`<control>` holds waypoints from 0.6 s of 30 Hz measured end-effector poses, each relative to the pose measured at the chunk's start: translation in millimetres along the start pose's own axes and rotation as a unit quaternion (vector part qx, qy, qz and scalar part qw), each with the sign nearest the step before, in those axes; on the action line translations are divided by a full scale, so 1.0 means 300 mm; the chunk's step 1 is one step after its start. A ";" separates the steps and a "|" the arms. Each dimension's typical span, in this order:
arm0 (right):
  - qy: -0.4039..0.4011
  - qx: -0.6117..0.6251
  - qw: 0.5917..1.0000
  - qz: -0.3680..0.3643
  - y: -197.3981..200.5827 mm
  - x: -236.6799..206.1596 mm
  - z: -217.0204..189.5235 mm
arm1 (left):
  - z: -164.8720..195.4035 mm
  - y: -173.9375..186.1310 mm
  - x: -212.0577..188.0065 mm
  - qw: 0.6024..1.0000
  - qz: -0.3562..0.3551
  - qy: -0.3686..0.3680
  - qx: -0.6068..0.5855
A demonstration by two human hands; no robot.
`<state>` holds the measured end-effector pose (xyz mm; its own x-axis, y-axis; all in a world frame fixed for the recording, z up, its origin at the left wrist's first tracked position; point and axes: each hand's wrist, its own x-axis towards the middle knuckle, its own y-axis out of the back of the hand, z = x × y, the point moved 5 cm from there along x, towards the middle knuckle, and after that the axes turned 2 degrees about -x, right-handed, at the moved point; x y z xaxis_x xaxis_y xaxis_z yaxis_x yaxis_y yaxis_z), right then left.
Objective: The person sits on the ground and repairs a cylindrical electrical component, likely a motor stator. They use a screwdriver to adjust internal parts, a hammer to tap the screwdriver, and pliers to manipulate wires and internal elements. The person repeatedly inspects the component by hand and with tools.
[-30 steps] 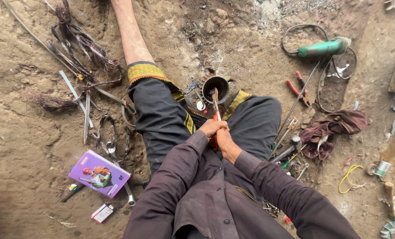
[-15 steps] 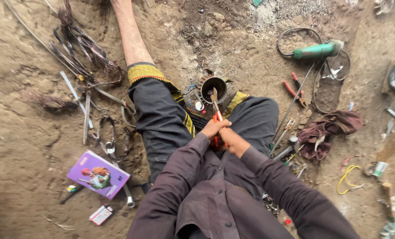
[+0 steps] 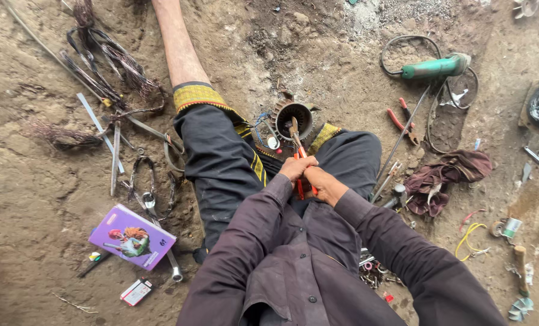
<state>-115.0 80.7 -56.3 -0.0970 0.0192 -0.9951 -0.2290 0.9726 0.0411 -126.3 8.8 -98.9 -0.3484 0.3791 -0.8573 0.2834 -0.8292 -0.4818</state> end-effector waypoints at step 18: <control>0.108 0.011 0.991 0.085 0.013 -0.016 0.035 | -0.025 -0.014 -0.009 0.997 -0.037 -0.056 0.035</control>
<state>-105.3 86.7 -52.2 -0.3370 0.1351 -0.9318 -0.1708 0.9645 0.2016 -119.9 14.4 -95.9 -0.4639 0.3955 -0.7927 0.1910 -0.8291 -0.5255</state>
